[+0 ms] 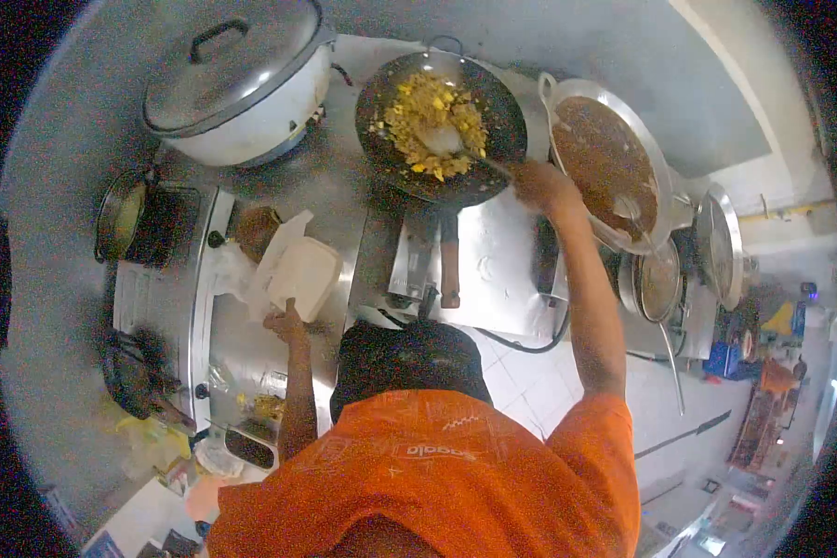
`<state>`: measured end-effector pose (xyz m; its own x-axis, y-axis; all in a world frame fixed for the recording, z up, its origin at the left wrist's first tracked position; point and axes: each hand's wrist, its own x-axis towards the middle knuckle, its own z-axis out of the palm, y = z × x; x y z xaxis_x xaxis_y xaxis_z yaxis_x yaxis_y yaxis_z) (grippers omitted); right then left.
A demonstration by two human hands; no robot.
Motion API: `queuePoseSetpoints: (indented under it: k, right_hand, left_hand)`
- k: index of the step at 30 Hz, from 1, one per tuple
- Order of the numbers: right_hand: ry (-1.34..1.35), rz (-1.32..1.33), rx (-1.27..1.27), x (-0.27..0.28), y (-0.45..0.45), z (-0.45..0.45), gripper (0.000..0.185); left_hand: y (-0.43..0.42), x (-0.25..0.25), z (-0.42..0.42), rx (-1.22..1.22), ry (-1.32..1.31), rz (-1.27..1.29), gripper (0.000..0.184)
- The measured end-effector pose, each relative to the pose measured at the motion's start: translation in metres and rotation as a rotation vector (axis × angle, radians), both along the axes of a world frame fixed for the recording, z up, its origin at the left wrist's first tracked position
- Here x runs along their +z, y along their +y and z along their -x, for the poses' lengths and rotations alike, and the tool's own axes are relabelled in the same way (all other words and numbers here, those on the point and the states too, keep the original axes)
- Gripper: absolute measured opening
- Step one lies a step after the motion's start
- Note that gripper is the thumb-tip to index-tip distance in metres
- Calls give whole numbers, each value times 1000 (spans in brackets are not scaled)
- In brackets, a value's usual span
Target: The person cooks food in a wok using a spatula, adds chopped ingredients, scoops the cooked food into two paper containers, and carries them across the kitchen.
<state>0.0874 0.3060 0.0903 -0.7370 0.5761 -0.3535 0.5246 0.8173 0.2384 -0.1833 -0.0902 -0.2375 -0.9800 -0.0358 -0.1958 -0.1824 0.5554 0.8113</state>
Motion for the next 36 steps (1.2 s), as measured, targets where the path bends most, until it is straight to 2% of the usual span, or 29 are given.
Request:
queuePoseSetpoints:
  k: [1, 2, 3, 4, 5, 6, 8, 9, 10, 11, 12, 13, 14, 15, 17, 18, 20, 22, 24, 26, 27, 29, 31, 33, 34, 36]
  right_hand:
    - [-103, -63, 182, -15, 8, -16, 38]
    - [-47, -199, 252, -50, 23, -22, 39]
    - [11, -341, 310, -84, 39, -27, 40]
    - [72, -482, 354, -117, 55, -32, 41]
    - [63, -395, 249, -116, 60, -21, 38]
    - [45, -220, 122, -87, 59, -9, 35]
    - [13, -48, 92, -12, 31, -2, 30]
    - [-30, -43, 235, -7, 34, -11, 28]
    - [-27, -71, 397, -24, 48, -22, 26]
    - [35, -165, 507, -68, 65, -25, 24]
    - [-101, -286, 386, -97, 77, -11, 23]
    - [-261, -404, 275, -125, 88, 2, 22]
    - [-129, -298, 172, -104, 87, 3, 23]
    - [17, -141, 98, -63, 78, -2, 23]
    - [145, 45, 35, 22, 59, -11, 24]
    - [158, 127, 49, 54, 56, -19, 24]
    - [77, 238, 94, 76, 60, -34, 25]
    - [-114, 140, -9, 61, 57, -20, 27]
    - [154, 71, -101, -2, 43, 1, 28]
    - [546, 174, -13, -41, 35, -16, 28]
    - [552, 202, 21, -49, 35, -27, 28]
    - [362, 350, -171, -2, 14, -12, 30]
    - [147, 476, -373, 40, -7, 6, 33]
    - [255, 581, -443, 20, -9, 4, 36]
    - [421, 504, -471, -42, 1, 4, 38]
    - [733, 621, -636, -96, -5, 6, 41]
  left_hand:
    - [-2, 8, 6, -43, -22, 7, 60]
    - [-4, 10, 9, -85, -46, 11, 57]
    - [-11, -21, 17, -166, -15, -23, 52]
    - [-18, -74, 32, -259, 17, -49, 46]
    - [-23, -88, 36, -281, 30, -94, 41]
    - [-27, -102, 41, -305, 43, -139, 36]
    - [-24, -96, 45, -190, 24, -269, 28]
    - [-27, -109, 47, -103, -49, -476, 27]
    - [-33, -95, 43, -131, -38, -401, 27]
    - [-36, -69, 35, -187, 27, -212, 27]
    - [-35, -37, 26, -253, 120, 32, 27]
    - [-35, -25, 22, -278, 169, 123, 27]
    - [-37, -24, 21, -299, 199, 150, 27]
    - [-52, -54, 29, -305, 149, 19, 28]
    - [-74, -106, 41, -297, 48, -251, 29]
    - [-77, -80, 34, -275, 39, -152, 28]
    - [-93, 10, 22, -254, 23, 66, 27]
    - [-141, -54, 29, -85, -50, -369, 28]
    - [-151, 12, 11, 157, -259, -482, 30]
    - [-163, 38, -3, 271, -235, -387, 32]
    - [-182, 26, -8, 352, -274, -526, 31]
    - [-218, 7, -20, 520, -299, -708, 30]
    - [-230, 8, -26, 584, -241, -591, 28]
    - [-234, 6, -28, 615, -184, -497, 27]
    - [-233, 4, -28, 623, -155, -450, 26]
    - [-226, -1, -28, 618, -106, -337, 25]
